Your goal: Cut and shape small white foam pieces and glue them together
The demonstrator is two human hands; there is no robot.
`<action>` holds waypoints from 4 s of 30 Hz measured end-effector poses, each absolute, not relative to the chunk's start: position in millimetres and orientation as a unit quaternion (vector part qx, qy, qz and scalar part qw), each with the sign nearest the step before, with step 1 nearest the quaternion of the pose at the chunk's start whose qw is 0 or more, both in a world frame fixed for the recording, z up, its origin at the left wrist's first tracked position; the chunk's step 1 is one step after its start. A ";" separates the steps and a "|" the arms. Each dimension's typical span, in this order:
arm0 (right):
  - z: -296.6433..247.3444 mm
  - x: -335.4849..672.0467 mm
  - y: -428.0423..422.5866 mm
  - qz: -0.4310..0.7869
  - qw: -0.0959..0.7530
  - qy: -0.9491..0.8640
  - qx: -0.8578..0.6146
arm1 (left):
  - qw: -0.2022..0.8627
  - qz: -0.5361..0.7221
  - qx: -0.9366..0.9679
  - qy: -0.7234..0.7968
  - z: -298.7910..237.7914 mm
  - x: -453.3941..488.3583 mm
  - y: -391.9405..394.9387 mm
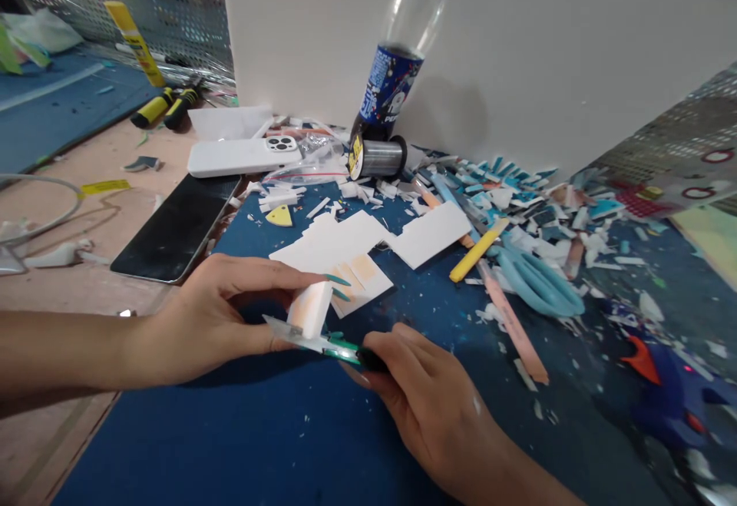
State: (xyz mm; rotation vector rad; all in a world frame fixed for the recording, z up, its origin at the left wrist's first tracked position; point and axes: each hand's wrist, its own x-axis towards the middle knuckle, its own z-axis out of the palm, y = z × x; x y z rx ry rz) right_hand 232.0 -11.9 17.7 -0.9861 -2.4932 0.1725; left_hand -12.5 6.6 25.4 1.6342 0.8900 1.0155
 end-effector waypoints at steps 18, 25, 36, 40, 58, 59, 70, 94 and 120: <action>14.0 241.5 -8.9 0.035 0.242 -0.897 -0.367 | 0.525 0.419 0.630 0.389 23.0 -14.7 12.0; 12.6 242.1 -8.4 0.042 0.234 -0.907 -0.348 | 0.529 0.410 0.626 0.400 22.1 -14.2 10.4; 13.4 239.9 -7.7 0.040 0.231 -0.906 -0.352 | 0.537 0.400 0.625 0.402 22.2 -13.1 10.8; 17.5 236.6 -5.4 0.032 0.228 -0.912 -0.340 | 0.541 0.407 0.620 0.397 21.3 -13.5 10.5; 21.1 231.7 -4.5 0.033 0.241 -0.913 -0.326 | 0.542 0.397 0.630 0.391 21.9 -13.8 9.2; 20.9 231.5 -4.6 0.036 0.242 -0.913 -0.326 | 0.543 0.396 0.630 0.389 22.1 -13.7 9.2; 16.2 232.6 -6.4 0.053 0.242 -0.912 -0.326 | 0.561 0.389 0.625 0.378 20.6 -12.5 11.8; 17.1 239.4 -0.8 0.021 0.237 -0.918 -0.318 | 0.536 0.396 0.622 0.410 22.6 -12.9 9.7; 10.8 239.2 -1.1 0.049 0.244 -0.907 -0.339 | 0.539 0.391 0.638 0.386 22.5 -11.2 7.9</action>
